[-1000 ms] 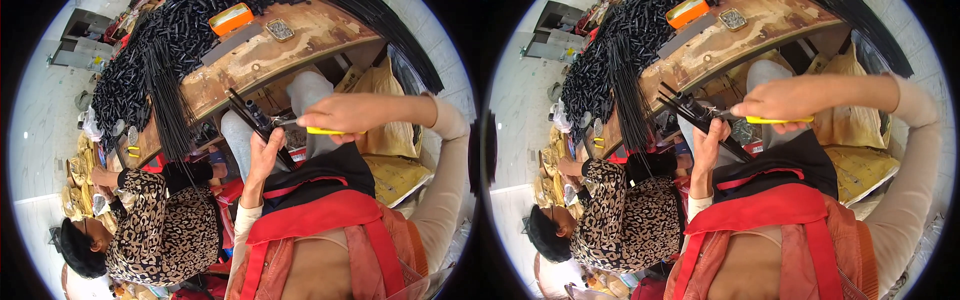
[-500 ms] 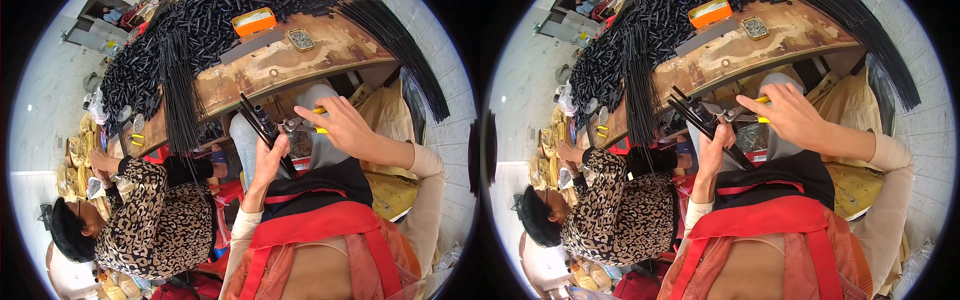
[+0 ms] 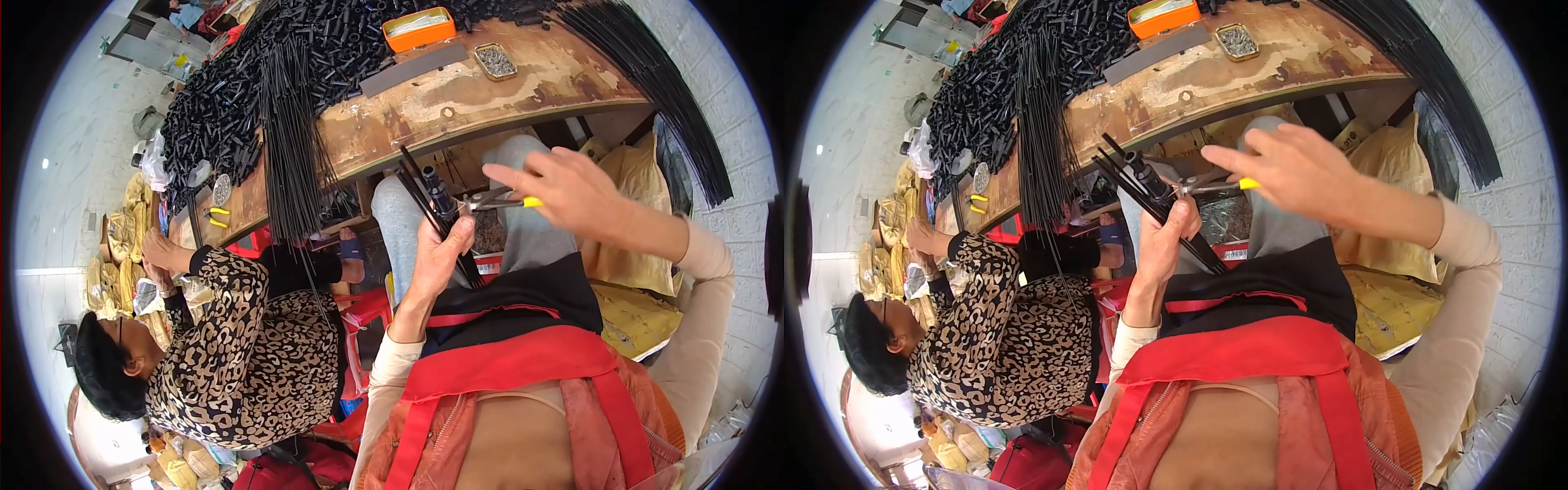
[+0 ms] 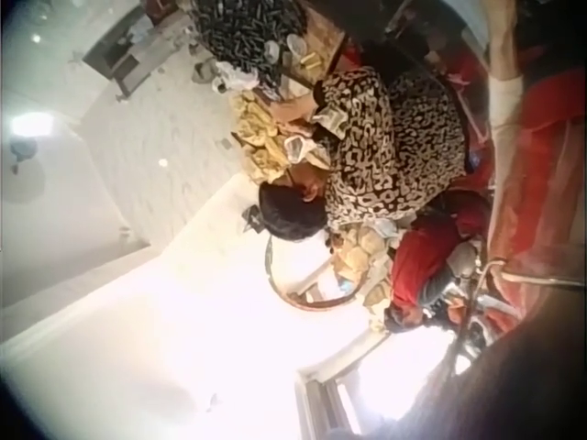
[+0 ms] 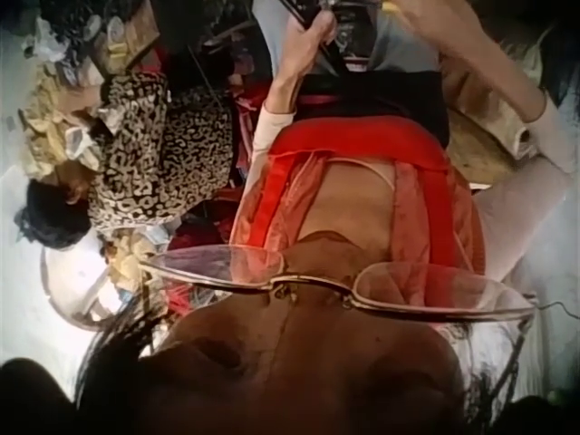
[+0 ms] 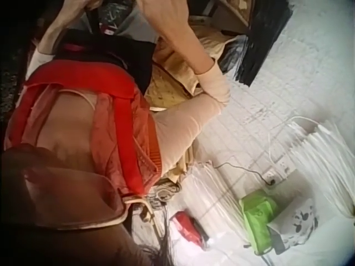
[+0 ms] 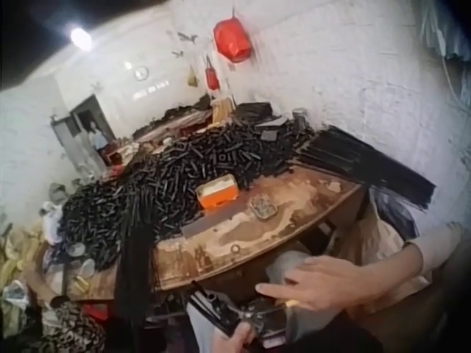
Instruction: Trimming and assembling black cable bundles at a production workbench.
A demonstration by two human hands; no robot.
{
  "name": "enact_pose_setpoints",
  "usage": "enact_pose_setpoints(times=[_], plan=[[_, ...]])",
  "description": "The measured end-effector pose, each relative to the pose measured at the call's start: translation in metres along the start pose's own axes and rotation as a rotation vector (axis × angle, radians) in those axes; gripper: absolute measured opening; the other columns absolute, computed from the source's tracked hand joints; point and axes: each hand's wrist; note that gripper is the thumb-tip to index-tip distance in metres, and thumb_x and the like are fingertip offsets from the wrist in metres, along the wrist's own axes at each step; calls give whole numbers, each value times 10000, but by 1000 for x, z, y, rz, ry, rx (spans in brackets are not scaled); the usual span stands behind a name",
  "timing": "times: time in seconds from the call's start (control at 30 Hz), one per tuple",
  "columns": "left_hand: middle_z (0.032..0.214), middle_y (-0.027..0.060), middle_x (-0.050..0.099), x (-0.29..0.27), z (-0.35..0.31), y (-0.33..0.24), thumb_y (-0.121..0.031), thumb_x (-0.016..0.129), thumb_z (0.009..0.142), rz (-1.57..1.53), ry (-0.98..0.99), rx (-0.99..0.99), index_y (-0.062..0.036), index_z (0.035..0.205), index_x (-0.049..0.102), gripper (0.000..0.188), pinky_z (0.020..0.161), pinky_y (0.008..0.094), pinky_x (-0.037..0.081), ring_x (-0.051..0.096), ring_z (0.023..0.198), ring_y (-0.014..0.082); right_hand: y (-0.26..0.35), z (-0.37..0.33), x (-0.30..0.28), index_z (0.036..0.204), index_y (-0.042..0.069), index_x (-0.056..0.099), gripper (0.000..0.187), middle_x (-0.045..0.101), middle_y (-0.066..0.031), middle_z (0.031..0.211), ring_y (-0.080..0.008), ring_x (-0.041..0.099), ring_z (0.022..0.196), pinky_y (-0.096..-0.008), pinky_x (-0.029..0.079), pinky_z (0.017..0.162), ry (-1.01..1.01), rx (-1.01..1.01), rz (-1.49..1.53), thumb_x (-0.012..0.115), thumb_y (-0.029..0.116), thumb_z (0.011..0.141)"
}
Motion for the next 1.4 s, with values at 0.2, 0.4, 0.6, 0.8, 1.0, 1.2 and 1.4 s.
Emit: enact_pose_setpoints(times=[0.2,0.4,0.6,0.8,1.0,1.2,1.4], plan=[[690,-28,453,-5,-6,2,-183,636,932,-21,161,-50,-53,936,488,198,511,227,329,408,575,63,-10,14,-42,1366,74,406,710,591,-99,600,-245,603,490,-305,456,473,962,339,1245,759,226,769],[666,-37,447,2,-6,-1,-177,627,938,-10,44,-27,-59,914,491,182,502,229,321,397,572,57,9,-14,-7,1189,-13,455,583,551,-76,678,-257,548,526,-363,422,491,60,56,435,729,190,716],[648,-54,428,13,-7,0,-177,604,954,66,-81,3,-70,860,493,181,491,217,299,371,553,42,3,-16,14,1242,36,494,528,496,-126,914,-303,537,834,-387,464,728,-77,37,183,678,107,753],[684,-31,368,9,-7,-1,-277,610,950,133,-11,-2,-97,971,403,276,505,231,266,320,567,69,6,-7,23,1207,61,515,449,499,-105,915,-301,566,793,-393,482,665,-280,-4,112,641,33,778],[664,-30,376,5,9,-3,-301,618,942,74,116,0,-96,941,407,295,498,233,270,328,554,69,-16,-6,-6,1196,57,491,428,542,-72,797,-248,571,572,-352,471,509,4,-93,105,688,92,817],[739,-35,475,-9,-19,-8,-90,625,750,264,-105,-206,-90,900,486,204,557,232,391,462,656,74,18,2,12,1143,3,425,523,594,-63,651,-170,587,486,-303,484,445,840,510,1595,768,210,808],[675,-60,430,12,3,6,-207,590,965,203,-41,-67,-91,883,475,183,503,216,320,386,574,38,3,-21,27,1118,24,503,540,618,-113,844,-329,610,640,-404,519,609,-316,-20,345,754,251,697]])
Point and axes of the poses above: each hand's wrist, its own z-axis towards the middle knuckle, its own x-axis out of the palm, y = z × x
